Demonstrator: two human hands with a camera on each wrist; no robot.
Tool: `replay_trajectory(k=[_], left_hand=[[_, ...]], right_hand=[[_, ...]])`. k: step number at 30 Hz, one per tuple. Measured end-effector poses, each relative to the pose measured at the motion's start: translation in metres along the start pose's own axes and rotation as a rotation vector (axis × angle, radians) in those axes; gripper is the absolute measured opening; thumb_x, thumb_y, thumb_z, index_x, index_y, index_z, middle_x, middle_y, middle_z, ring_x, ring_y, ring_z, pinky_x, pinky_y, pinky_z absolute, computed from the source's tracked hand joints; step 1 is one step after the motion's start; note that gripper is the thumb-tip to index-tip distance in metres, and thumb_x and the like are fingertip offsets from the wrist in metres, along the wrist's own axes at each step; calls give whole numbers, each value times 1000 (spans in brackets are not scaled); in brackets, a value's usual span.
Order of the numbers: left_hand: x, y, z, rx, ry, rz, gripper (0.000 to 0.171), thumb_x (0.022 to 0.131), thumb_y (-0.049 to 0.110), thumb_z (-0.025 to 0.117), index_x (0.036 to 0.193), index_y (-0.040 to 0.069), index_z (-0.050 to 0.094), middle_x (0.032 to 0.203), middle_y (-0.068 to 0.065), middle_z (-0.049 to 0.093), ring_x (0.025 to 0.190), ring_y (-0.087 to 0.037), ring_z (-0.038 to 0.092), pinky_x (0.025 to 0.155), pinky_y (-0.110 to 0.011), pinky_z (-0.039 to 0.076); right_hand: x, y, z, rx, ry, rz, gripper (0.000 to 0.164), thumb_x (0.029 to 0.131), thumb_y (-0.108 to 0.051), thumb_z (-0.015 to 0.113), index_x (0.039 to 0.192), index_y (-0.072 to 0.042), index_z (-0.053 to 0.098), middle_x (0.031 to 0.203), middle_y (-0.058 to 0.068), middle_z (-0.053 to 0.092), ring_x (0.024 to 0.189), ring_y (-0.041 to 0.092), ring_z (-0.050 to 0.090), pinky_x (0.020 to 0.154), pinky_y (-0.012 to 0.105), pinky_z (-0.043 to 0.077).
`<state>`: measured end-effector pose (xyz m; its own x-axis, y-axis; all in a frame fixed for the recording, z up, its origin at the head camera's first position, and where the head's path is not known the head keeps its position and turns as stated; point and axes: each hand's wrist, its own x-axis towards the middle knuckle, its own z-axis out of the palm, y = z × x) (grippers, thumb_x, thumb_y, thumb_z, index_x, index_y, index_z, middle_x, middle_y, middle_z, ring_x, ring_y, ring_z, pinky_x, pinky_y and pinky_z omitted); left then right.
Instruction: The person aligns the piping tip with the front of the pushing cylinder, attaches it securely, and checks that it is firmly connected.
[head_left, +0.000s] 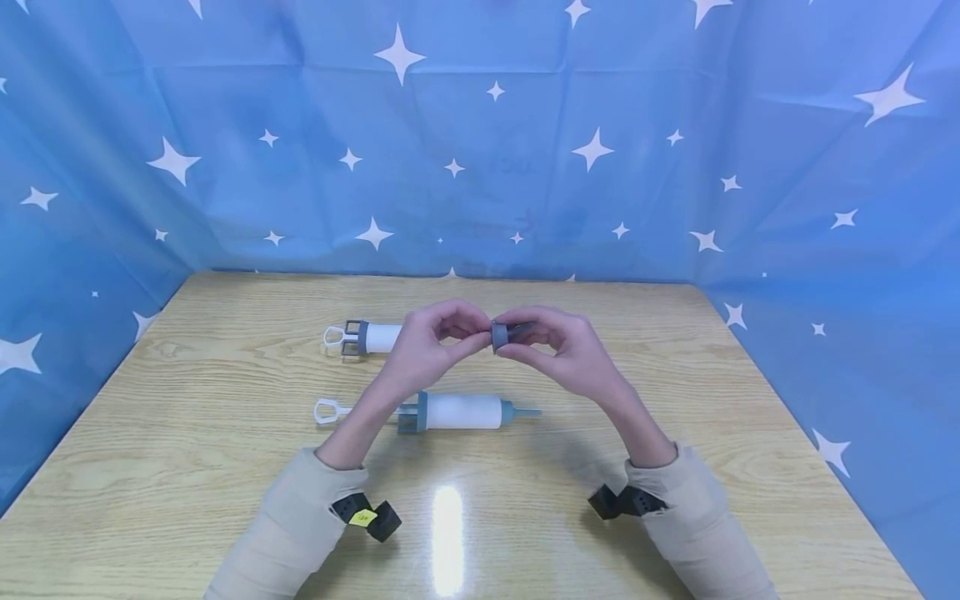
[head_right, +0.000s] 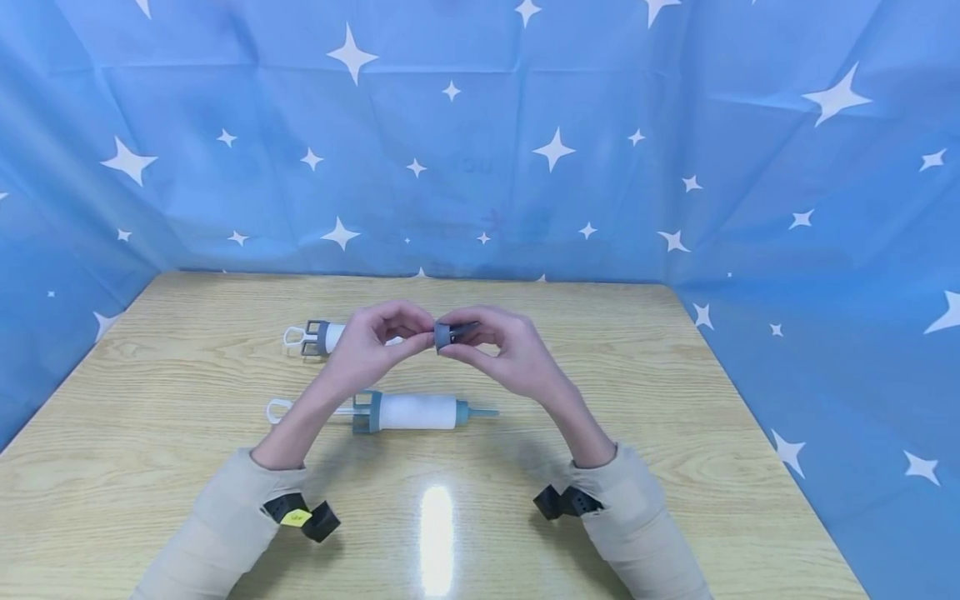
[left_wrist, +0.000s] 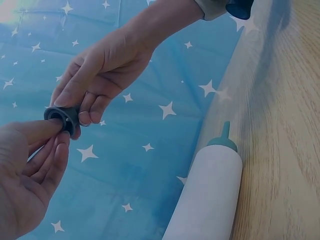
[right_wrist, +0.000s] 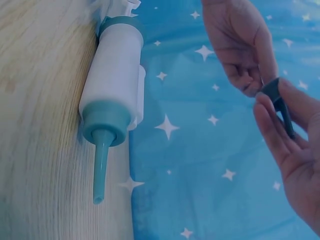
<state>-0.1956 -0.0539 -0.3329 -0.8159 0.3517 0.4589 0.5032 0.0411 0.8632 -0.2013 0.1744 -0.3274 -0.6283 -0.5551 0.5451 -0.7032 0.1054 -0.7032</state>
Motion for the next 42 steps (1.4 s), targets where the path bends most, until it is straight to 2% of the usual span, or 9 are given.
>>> replay_trajectory(k=[8,13,18,28,42], left_hand=[[0,0,1,13,25,-22,12,88,1,77,97,4,70,86,-4,72,79,-19,67,74,-29,56],[0,-1,2,34,32,-2,13,86,-1,78,94,3,67,84,-4,70,76,-19,65,72,-28,55],[0,-1,2,46,29,11,14,85,-3,77,93,2,67,84,-5,69,75,-19,65,71,-27,54],[0,-2,-1,82,-8,-1,14,87,-1,77,95,5,68,86,-3,68,76,-18,65,71,-28,55],[2,-5,-17,170,-83,-19,16,91,10,76,105,6,69,92,-1,68,83,-16,65,79,-35,56]], right_hand=[[1,-3,5,-31,9,-30,34,86,8,75,119,-1,70,110,9,73,93,21,72,82,36,59],[2,-3,7,-28,11,-35,34,85,8,75,118,-1,71,110,8,73,96,21,72,83,36,59],[1,-3,8,-13,10,-26,32,84,11,75,115,3,70,105,11,73,91,21,73,80,35,60],[-1,-2,9,-27,4,-9,30,84,14,73,113,6,69,94,13,75,79,19,75,71,32,61],[-2,-2,5,-63,20,2,31,85,12,73,115,5,69,94,13,75,79,20,75,70,32,61]])
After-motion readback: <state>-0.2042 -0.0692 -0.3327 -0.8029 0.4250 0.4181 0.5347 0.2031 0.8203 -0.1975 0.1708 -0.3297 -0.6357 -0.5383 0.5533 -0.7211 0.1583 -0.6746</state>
